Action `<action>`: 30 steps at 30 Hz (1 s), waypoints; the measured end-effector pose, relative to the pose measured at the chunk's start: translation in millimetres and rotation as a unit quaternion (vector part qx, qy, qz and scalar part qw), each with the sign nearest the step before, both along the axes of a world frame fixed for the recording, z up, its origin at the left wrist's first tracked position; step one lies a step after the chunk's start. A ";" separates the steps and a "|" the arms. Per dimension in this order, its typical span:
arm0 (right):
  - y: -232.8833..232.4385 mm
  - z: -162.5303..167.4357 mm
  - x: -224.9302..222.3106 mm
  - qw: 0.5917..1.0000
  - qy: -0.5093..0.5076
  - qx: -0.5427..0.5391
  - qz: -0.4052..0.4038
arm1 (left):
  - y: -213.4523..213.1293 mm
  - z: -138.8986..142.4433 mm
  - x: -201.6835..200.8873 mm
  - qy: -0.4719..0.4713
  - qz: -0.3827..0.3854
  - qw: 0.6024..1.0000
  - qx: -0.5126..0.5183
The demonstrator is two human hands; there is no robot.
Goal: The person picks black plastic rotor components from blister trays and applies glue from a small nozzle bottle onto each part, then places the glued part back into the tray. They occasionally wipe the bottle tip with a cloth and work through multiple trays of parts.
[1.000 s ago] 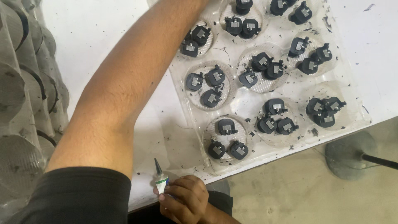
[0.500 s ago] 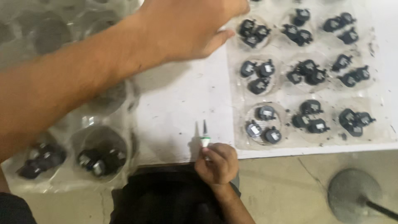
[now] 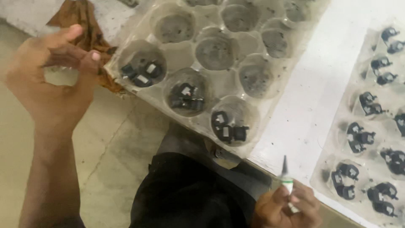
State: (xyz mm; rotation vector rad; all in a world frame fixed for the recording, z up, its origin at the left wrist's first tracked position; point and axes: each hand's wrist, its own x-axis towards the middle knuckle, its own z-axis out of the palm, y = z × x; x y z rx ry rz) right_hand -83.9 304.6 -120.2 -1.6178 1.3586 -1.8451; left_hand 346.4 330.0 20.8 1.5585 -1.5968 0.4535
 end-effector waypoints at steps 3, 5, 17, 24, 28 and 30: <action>-1.8 5.4 45.1 0.974 0.013 -0.149 0.170 | 32.9 -52.5 40.3 0.065 0.095 0.993 0.003; 3.8 14.0 72.7 0.933 0.034 -0.156 0.322 | 48.8 -83.5 56.3 0.149 0.145 0.978 0.015; -6.4 20.6 230.5 0.869 0.101 -0.179 0.449 | -14.2 -225.1 31.8 0.560 0.152 0.808 -0.102; -8.6 10.7 264.4 0.888 0.063 -0.102 0.444 | -14.7 -265.1 40.4 0.450 0.223 0.858 -0.109; -10.1 -2.5 288.4 0.886 -0.013 -0.003 0.463 | -0.8 -256.1 33.2 0.604 0.084 0.760 -0.224; -9.1 -11.1 302.4 0.861 -0.085 0.071 0.497 | 11.2 -245.9 26.6 0.714 0.031 0.656 -0.242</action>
